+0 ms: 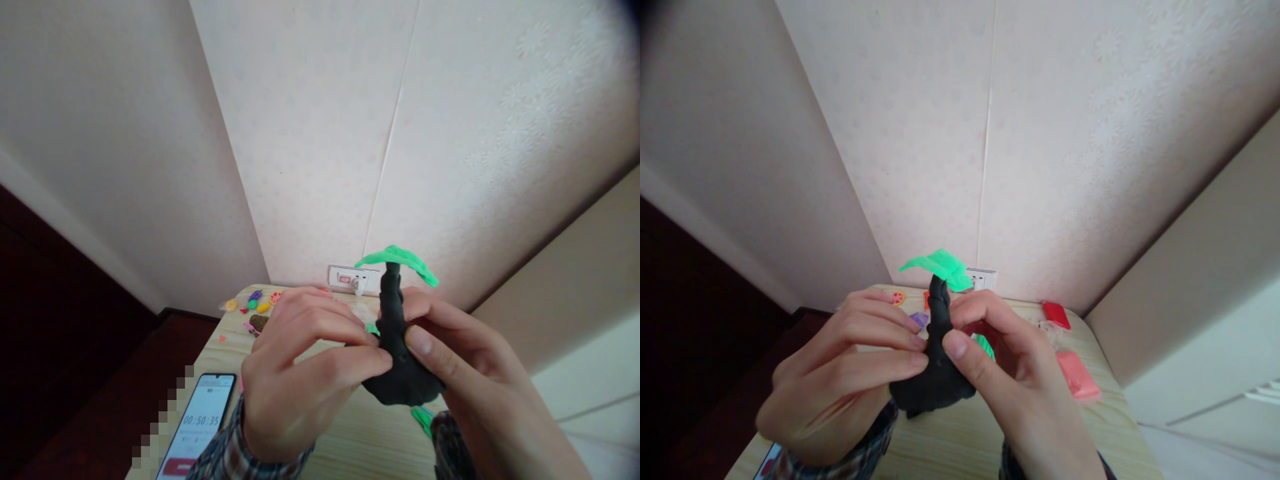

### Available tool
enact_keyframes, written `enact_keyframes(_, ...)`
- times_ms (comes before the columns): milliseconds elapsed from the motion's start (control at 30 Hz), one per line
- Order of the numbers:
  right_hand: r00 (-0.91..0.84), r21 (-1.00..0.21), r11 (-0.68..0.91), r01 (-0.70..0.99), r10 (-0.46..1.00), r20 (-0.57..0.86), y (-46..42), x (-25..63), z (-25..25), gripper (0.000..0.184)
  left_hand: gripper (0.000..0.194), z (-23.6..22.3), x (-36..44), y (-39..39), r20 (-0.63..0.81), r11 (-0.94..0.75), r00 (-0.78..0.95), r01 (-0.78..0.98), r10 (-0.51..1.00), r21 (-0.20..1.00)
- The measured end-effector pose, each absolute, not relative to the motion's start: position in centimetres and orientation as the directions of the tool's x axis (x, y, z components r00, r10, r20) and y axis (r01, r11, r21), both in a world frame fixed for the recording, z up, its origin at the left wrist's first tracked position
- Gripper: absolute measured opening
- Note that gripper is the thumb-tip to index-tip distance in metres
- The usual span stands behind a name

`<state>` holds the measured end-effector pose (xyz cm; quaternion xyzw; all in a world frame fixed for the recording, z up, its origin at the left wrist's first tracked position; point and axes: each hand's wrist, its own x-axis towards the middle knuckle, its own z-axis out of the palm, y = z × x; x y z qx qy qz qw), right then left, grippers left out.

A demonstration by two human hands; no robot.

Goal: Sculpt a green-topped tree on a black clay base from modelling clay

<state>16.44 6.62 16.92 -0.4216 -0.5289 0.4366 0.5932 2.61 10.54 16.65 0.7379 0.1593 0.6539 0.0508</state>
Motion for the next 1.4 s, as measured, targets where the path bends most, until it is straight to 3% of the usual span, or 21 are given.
enact_keyframes(233, 0.075, -0.969, 0.230, -0.088, 0.972, 0.224, 6.4, 16.7, 16.8, 0.014, 0.008, 16.8, 1.9, 10.6, 0.940, -0.957, 0.209, 0.167, 0.268, 0.236)
enact_keyframes(433, 0.089, -0.972, 0.228, -0.061, 0.971, 0.222, 6.5, 16.6, 17.1, 0.013, 0.012, 17.0, 1.9, 10.4, 0.946, -0.955, 0.192, 0.191, 0.261, 0.225)
enact_keyframes(600, 0.116, -0.967, 0.254, -0.029, 0.961, 0.249, 6.6, 16.3, 17.0, 0.013, 0.003, 17.2, 2.1, 10.5, 0.941, -0.956, 0.184, 0.133, 0.283, 0.261)
enact_keyframes(767, 0.165, -0.907, 0.384, 0.174, 0.896, 0.411, 6.4, 16.8, 16.9, 0.010, 0.008, 16.8, 1.6, 10.3, 0.944, -0.949, 0.189, 0.218, 0.270, 0.228)
enact_keyframes(900, 0.290, -0.749, 0.495, 0.441, 0.711, 0.641, 6.0, 17.1, 16.9, 0.004, 0.006, 16.9, 1.1, 9.9, 0.931, -0.928, 0.206, 0.287, 0.301, 0.237)
enact_keyframes(1033, 0.160, -0.551, 0.558, 0.621, 0.597, 0.786, 5.3, 17.4, 17.3, 0.014, 0.008, 16.8, 1.0, 9.6, 0.921, -0.927, 0.246, 0.299, 0.303, 0.225)
enact_keyframes(1100, 0.088, -0.488, 0.580, 0.652, 0.582, 0.809, 5.0, 17.8, 17.7, 0.013, 0.009, 16.7, 1.0, 9.5, 0.909, -0.922, 0.269, 0.311, 0.318, 0.231)
enact_keyframes(1233, 0.001, -0.487, 0.612, 0.624, 0.622, 0.783, 4.7, 18.4, 18.0, 0.014, 0.011, 16.8, 0.8, 9.4, 0.894, -0.919, 0.317, 0.336, 0.318, 0.208)
enact_keyframes(1400, 0.133, -0.527, 0.623, 0.578, 0.566, 0.814, 4.6, 17.6, 17.4, 0.006, 0.013, 17.4, 0.4, 9.2, 0.875, -0.919, 0.378, 0.359, 0.302, 0.162)
